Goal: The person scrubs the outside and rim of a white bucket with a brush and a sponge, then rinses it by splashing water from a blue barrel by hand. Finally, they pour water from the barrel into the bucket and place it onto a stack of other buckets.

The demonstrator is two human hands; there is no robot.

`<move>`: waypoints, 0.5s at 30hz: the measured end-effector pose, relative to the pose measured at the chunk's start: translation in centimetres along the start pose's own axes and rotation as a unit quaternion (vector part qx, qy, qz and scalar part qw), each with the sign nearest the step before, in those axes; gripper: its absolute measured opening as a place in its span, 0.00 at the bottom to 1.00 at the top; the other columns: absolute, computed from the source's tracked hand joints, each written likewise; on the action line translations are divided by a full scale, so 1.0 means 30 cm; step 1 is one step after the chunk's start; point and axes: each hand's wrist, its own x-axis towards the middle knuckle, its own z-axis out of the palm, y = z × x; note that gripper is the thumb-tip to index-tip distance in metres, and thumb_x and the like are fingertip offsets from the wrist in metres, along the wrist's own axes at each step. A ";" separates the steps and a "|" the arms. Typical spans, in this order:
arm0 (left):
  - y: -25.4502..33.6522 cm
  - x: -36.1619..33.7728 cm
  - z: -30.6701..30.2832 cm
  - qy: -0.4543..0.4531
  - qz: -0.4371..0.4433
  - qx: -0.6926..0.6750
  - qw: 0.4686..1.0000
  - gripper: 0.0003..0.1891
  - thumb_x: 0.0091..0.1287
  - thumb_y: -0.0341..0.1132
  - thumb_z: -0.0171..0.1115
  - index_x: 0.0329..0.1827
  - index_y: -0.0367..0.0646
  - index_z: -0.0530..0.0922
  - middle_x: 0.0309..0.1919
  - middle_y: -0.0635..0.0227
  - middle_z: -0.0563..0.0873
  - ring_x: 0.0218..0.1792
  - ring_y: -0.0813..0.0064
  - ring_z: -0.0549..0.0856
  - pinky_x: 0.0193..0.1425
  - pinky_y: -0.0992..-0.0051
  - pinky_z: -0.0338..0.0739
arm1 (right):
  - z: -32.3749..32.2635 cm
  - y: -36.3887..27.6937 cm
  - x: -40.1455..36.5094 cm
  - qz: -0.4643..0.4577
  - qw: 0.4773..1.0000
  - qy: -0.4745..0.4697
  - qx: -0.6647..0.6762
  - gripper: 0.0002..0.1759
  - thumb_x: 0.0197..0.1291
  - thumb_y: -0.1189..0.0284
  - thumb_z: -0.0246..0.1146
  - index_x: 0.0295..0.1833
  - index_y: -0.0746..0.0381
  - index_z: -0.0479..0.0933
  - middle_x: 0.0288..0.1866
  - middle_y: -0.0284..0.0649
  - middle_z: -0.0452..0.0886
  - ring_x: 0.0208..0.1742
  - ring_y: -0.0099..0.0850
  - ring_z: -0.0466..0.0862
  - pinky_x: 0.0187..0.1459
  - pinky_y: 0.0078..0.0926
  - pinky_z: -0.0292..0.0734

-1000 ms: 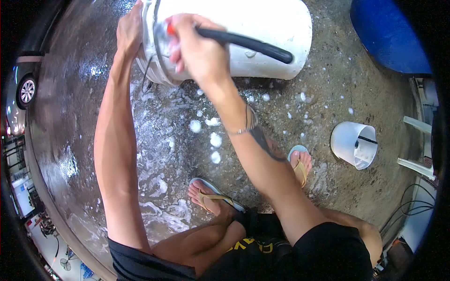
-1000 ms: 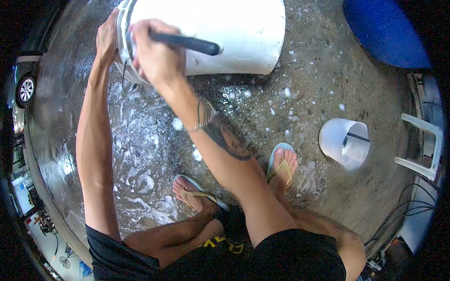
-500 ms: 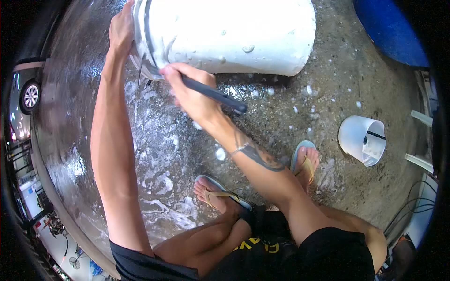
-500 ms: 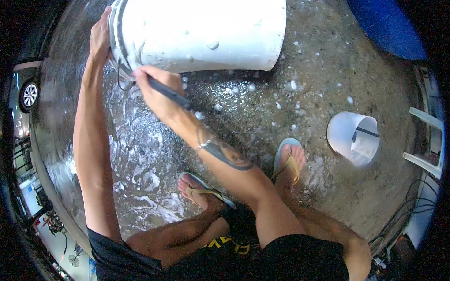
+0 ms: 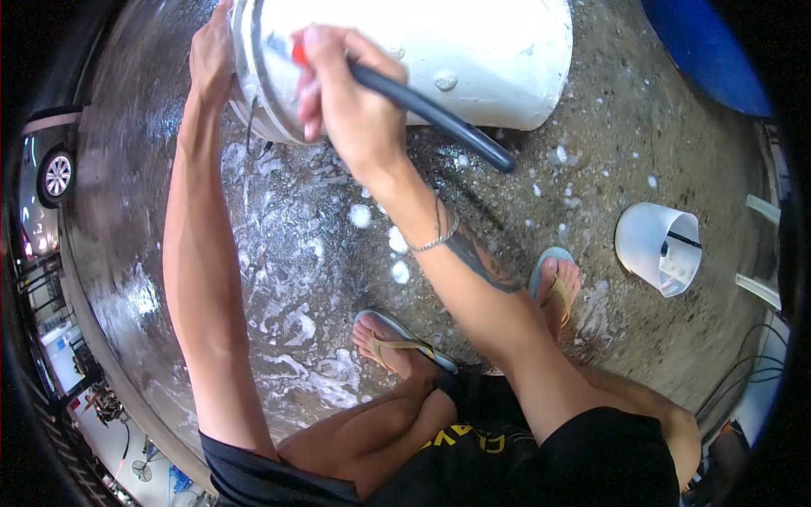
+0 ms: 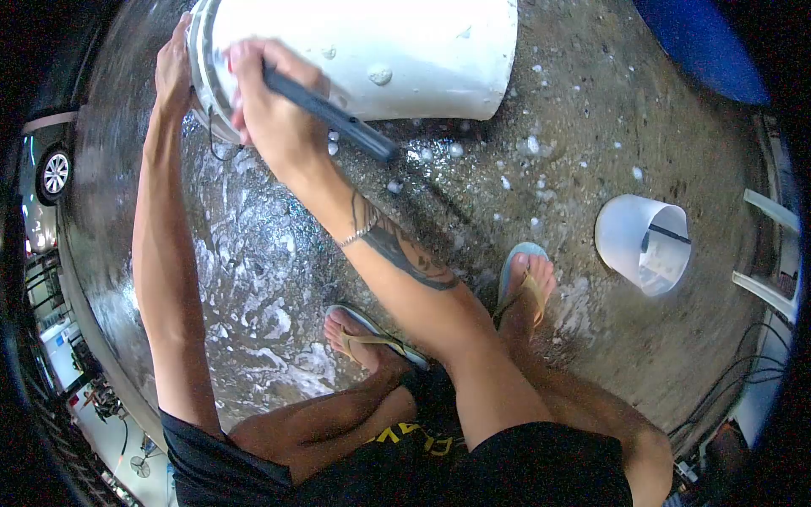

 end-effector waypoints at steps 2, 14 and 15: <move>0.001 -0.017 0.018 0.014 0.068 0.026 0.997 0.28 0.74 0.53 0.47 0.49 0.33 0.82 0.36 0.60 0.87 0.35 0.74 0.84 0.43 0.72 0.78 | -0.001 0.062 -0.037 0.056 0.994 -0.025 -0.087 0.16 0.70 0.63 0.57 0.43 0.67 0.81 0.22 0.33 0.77 0.17 0.17 0.77 0.15 0.14 0.70; -0.002 0.005 0.001 0.002 -0.007 0.031 1.000 0.33 0.71 0.57 0.51 0.55 0.29 0.79 0.42 0.57 0.87 0.41 0.72 0.85 0.47 0.73 0.79 | 0.039 0.102 -0.023 0.011 0.988 0.014 -0.155 0.15 0.71 0.66 0.56 0.41 0.65 0.81 0.19 0.35 0.78 0.15 0.18 0.76 0.11 0.15 0.68; -0.011 0.029 -0.002 0.004 -0.006 0.031 0.999 0.33 0.71 0.57 0.51 0.55 0.29 0.79 0.42 0.57 0.87 0.41 0.72 0.85 0.47 0.73 0.79 | 0.047 0.111 0.015 0.023 0.993 0.023 -0.117 0.15 0.71 0.66 0.55 0.39 0.65 0.81 0.19 0.35 0.78 0.15 0.18 0.76 0.10 0.15 0.68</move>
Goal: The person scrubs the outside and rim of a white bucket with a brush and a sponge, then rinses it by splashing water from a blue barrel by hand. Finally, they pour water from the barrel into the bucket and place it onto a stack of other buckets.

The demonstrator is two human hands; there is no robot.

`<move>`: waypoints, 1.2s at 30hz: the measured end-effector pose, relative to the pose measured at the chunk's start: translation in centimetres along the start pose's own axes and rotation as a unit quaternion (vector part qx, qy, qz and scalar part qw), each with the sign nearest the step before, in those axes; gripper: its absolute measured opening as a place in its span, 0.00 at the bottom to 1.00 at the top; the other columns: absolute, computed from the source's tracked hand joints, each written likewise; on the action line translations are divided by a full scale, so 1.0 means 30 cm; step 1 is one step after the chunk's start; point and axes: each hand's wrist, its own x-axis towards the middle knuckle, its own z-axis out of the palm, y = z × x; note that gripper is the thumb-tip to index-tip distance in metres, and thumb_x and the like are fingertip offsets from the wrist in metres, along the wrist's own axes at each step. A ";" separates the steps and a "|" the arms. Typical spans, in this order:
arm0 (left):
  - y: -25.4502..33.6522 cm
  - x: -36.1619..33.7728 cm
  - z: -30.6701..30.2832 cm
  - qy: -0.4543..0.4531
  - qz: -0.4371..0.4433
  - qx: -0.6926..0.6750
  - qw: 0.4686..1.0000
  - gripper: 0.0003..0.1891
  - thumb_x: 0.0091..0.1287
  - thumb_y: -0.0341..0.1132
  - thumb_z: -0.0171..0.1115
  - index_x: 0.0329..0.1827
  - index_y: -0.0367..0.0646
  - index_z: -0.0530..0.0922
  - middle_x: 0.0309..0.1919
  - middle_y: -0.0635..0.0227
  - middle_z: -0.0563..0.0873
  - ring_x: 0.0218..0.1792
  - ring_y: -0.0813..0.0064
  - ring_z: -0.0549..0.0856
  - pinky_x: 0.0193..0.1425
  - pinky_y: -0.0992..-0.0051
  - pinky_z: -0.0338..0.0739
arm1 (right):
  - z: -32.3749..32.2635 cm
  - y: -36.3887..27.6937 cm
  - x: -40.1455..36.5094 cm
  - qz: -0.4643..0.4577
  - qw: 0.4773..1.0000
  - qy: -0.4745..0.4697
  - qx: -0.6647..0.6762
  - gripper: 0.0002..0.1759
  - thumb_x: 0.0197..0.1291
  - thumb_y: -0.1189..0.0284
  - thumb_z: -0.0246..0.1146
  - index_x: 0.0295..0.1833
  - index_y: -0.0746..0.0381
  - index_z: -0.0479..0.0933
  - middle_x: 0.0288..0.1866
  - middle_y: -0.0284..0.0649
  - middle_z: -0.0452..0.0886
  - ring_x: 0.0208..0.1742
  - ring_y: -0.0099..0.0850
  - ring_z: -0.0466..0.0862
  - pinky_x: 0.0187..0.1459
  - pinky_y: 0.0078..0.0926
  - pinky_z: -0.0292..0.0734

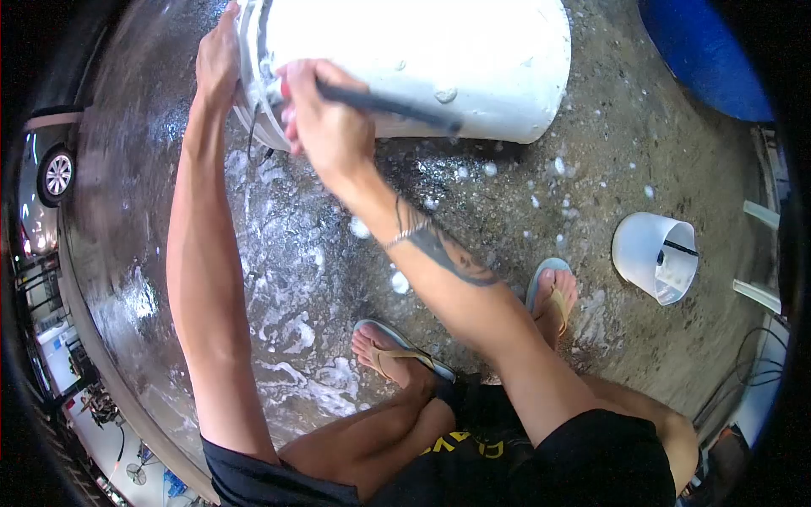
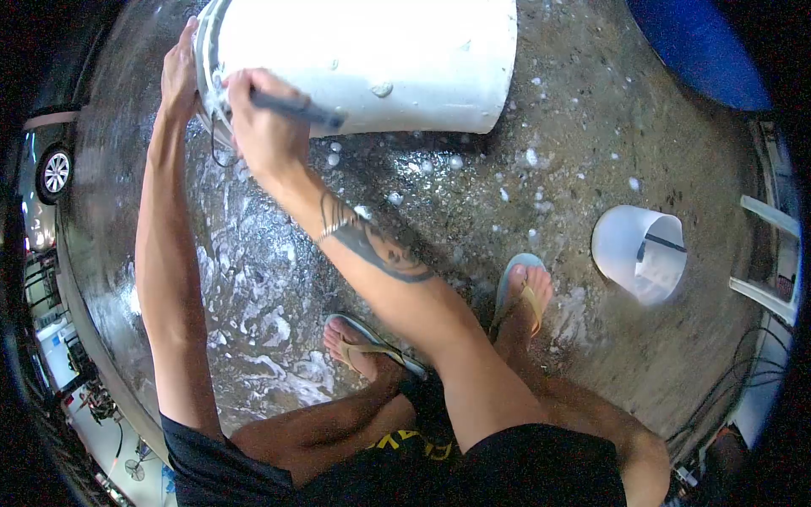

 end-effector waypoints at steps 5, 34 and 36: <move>0.004 -0.063 0.021 0.010 0.178 0.064 0.982 0.26 0.77 0.49 0.41 0.50 0.34 0.80 0.37 0.56 0.88 0.38 0.71 0.84 0.45 0.67 0.77 | 0.042 0.009 0.207 -0.047 0.998 -0.046 -0.023 0.29 0.76 0.59 0.45 0.26 0.67 0.74 0.19 0.38 0.80 0.20 0.29 0.82 0.22 0.28 0.74; 0.016 -0.027 0.031 0.035 0.078 0.005 0.996 0.29 0.75 0.55 0.45 0.49 0.36 0.82 0.34 0.61 0.86 0.39 0.72 0.81 0.44 0.66 0.75 | -0.255 0.198 -0.152 0.094 0.946 -0.057 -0.304 0.14 0.66 0.61 0.61 0.46 0.60 0.84 0.19 0.34 0.79 0.19 0.20 0.79 0.22 0.20 0.74; -0.036 0.023 0.032 0.042 0.163 0.035 0.985 0.26 0.76 0.52 0.44 0.53 0.37 0.81 0.41 0.56 0.87 0.46 0.68 0.82 0.51 0.64 0.75 | -0.192 0.117 -0.170 0.040 0.973 -0.057 -0.221 0.14 0.68 0.63 0.59 0.47 0.62 0.84 0.22 0.33 0.80 0.20 0.17 0.78 0.22 0.15 0.74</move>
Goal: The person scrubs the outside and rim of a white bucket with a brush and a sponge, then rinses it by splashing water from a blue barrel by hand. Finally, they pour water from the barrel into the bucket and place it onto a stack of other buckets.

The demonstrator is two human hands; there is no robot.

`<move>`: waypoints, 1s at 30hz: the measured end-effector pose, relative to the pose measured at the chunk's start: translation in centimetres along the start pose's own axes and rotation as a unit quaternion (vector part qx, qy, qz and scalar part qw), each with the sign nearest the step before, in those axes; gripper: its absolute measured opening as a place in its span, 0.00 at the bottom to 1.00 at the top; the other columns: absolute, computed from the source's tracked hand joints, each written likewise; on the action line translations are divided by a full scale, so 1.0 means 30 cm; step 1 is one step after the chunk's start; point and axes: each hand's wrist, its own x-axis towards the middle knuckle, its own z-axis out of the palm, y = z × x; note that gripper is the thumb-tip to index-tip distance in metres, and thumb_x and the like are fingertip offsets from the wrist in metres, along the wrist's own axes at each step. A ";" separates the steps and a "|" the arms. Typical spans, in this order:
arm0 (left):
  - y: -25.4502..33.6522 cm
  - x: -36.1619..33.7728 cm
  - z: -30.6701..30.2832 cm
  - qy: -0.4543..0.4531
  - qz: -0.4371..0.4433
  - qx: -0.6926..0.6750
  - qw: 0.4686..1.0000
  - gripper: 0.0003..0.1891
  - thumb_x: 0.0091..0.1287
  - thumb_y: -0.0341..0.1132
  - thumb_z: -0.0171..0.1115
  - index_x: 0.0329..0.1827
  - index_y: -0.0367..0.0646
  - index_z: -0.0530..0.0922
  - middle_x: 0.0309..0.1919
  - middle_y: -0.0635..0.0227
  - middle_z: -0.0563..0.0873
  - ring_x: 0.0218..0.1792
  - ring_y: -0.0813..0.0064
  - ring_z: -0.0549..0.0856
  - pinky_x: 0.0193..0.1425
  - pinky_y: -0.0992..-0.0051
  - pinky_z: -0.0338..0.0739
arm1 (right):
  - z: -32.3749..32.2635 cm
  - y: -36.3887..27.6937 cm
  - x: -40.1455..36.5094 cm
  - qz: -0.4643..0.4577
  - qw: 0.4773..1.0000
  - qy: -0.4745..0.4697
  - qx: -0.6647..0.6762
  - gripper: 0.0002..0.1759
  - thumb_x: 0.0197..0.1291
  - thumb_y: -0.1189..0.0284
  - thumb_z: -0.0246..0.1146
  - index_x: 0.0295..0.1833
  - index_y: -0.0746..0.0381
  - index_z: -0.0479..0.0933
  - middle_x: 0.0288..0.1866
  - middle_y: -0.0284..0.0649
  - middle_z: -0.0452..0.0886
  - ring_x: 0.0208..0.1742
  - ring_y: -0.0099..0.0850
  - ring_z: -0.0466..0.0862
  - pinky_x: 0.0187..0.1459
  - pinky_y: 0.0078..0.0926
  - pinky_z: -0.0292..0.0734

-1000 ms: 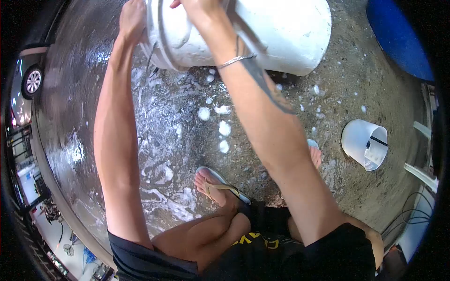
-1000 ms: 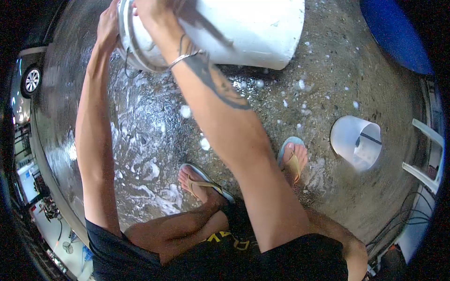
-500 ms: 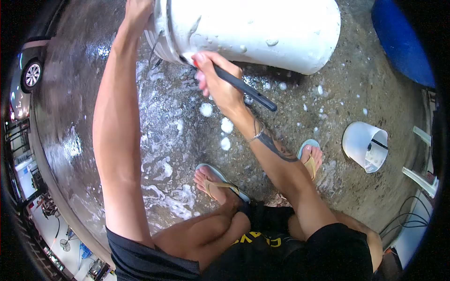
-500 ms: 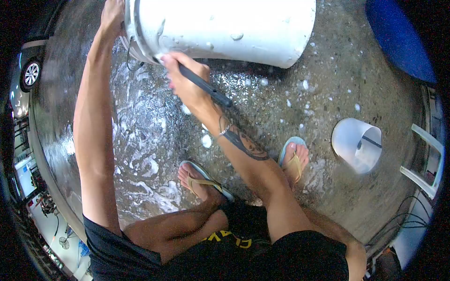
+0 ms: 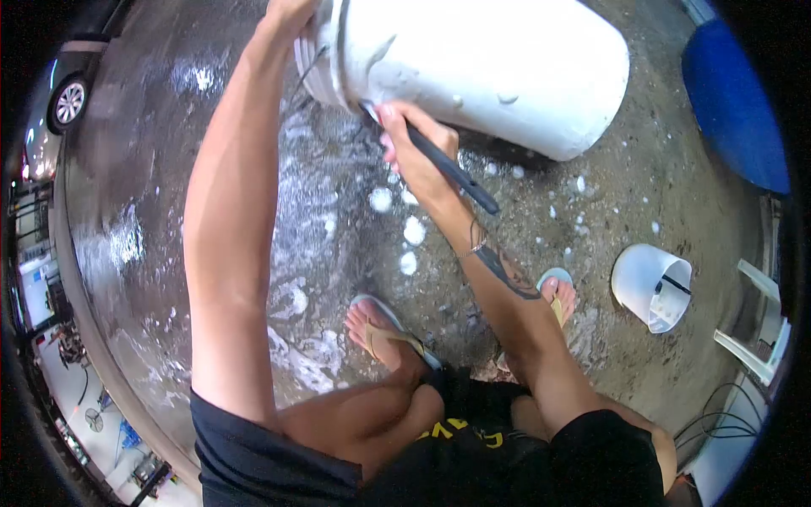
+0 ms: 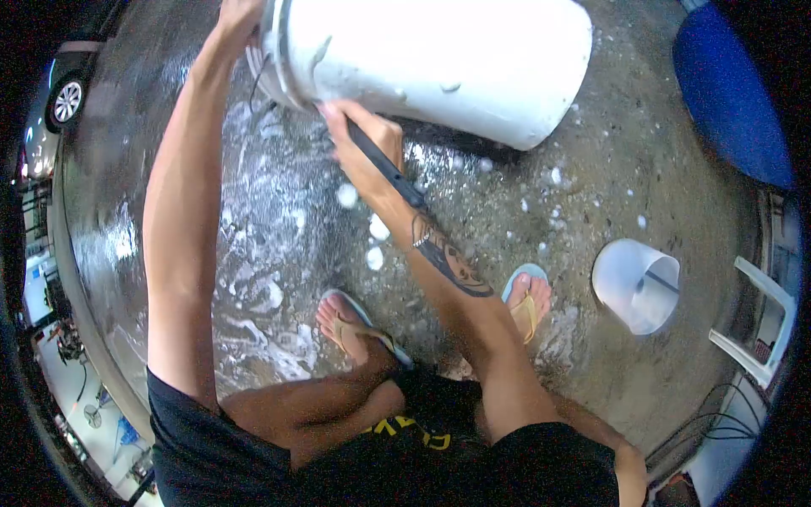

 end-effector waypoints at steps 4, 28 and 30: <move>0.003 -0.005 0.015 0.006 0.063 -0.035 0.997 0.25 0.77 0.50 0.43 0.56 0.37 0.79 0.46 0.54 0.86 0.51 0.64 0.82 0.56 0.65 0.74 | 0.073 0.021 0.017 -0.017 0.995 -0.017 0.095 0.14 0.70 0.64 0.58 0.47 0.63 0.83 0.23 0.31 0.78 0.20 0.15 0.75 0.19 0.13 0.71; -0.009 0.012 0.006 -0.023 -0.031 -0.061 0.997 0.24 0.76 0.46 0.44 0.68 0.41 0.71 0.65 0.49 0.74 0.68 0.59 0.71 0.72 0.67 0.62 | 0.062 0.236 0.064 -0.045 0.991 -0.062 -0.113 0.15 0.68 0.63 0.59 0.47 0.64 0.83 0.29 0.39 0.84 0.26 0.23 0.82 0.29 0.22 0.79; -0.071 0.018 0.021 0.001 0.035 0.012 0.999 0.24 0.76 0.45 0.45 0.69 0.41 0.69 0.65 0.50 0.74 0.68 0.61 0.70 0.73 0.68 0.61 | 0.109 0.181 0.057 -0.134 0.985 -0.049 -0.095 0.11 0.65 0.66 0.61 0.46 0.60 0.84 0.31 0.47 0.84 0.30 0.37 0.85 0.36 0.31 0.78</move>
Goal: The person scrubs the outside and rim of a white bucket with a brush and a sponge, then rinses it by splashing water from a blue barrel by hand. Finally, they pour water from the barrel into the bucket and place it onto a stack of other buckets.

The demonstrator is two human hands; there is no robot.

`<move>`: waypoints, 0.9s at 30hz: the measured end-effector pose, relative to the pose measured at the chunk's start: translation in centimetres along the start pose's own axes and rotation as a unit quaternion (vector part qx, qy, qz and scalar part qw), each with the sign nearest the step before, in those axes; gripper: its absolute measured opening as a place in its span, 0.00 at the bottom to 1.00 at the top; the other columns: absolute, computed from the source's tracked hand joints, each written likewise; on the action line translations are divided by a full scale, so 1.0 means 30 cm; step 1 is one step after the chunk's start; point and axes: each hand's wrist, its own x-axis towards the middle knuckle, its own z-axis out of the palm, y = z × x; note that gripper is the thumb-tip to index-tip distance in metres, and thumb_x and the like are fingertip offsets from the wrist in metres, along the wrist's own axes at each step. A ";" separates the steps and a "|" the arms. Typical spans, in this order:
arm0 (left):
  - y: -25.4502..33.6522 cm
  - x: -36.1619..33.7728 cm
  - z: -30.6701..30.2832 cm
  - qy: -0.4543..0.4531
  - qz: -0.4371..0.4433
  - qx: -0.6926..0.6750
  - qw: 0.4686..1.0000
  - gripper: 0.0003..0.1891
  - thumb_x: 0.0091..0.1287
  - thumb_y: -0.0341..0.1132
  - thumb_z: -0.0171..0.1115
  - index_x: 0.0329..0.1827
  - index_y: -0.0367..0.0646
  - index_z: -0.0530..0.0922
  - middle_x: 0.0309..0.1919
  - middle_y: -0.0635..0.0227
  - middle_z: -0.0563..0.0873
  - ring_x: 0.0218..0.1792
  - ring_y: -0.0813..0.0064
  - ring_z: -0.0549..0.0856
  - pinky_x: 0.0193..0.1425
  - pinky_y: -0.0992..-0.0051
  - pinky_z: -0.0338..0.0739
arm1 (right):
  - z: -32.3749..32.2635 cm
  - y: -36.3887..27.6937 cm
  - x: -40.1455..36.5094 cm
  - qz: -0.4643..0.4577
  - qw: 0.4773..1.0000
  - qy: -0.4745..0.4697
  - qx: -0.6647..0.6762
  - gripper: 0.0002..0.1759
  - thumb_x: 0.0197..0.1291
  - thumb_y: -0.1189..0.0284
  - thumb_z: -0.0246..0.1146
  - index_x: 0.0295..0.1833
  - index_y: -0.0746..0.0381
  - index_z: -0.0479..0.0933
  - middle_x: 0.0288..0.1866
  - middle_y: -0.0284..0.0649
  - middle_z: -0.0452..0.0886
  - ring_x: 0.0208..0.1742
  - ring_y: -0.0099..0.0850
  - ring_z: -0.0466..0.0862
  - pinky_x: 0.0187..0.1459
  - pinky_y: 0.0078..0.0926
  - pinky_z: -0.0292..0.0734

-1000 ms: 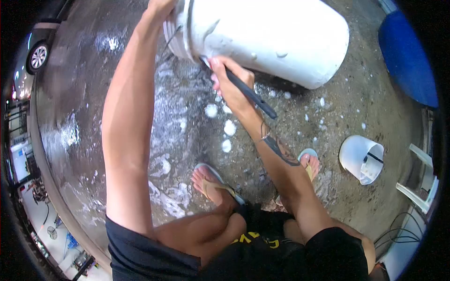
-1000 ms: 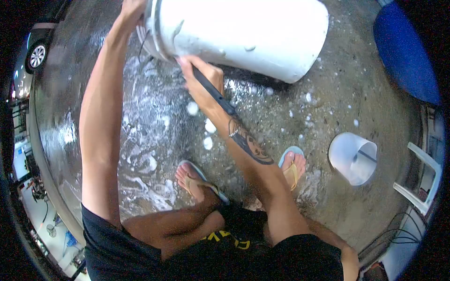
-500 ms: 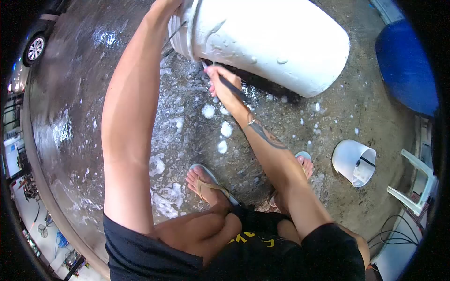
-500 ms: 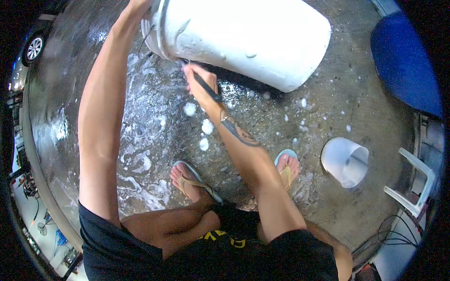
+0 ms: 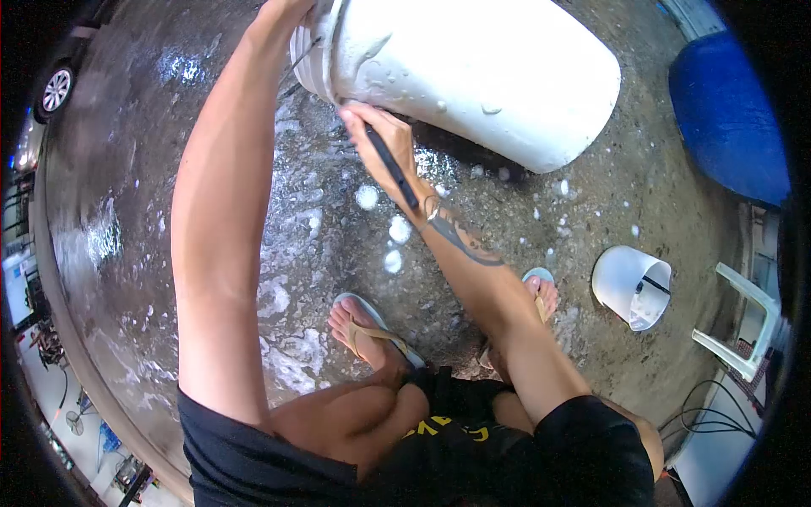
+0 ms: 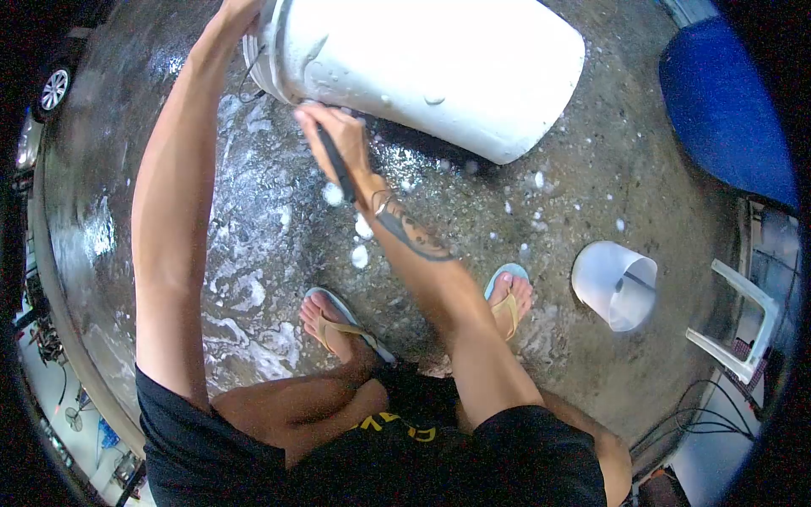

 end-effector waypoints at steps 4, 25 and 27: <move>-0.113 0.032 0.036 -0.045 0.040 -0.212 0.975 0.25 0.76 0.44 0.44 0.71 0.42 0.66 0.67 0.51 0.72 0.69 0.61 0.69 0.74 0.69 0.59 | -0.021 -0.117 0.087 -0.236 0.961 0.130 0.056 0.12 0.69 0.69 0.59 0.46 0.68 0.82 0.34 0.40 0.84 0.28 0.24 0.83 0.28 0.19 0.80; 0.170 -0.179 -0.041 0.065 0.092 0.137 0.984 0.48 0.58 0.70 0.57 0.67 0.32 0.69 0.54 0.43 0.81 0.49 0.56 0.85 0.57 0.63 0.77 | -1.553 -0.608 -0.391 0.474 0.806 -0.116 -0.335 0.08 0.64 0.66 0.64 0.41 0.59 0.81 0.21 0.29 0.78 0.19 0.15 0.76 0.16 0.14 0.70; 0.216 -0.200 -0.051 0.029 -0.022 0.052 0.998 0.47 0.56 0.69 0.58 0.61 0.29 0.74 0.52 0.39 0.82 0.55 0.46 0.82 0.62 0.61 0.71 | -1.611 -0.521 -0.480 0.500 0.797 -0.113 -0.318 0.09 0.63 0.66 0.64 0.41 0.60 0.80 0.23 0.30 0.78 0.21 0.18 0.77 0.19 0.18 0.71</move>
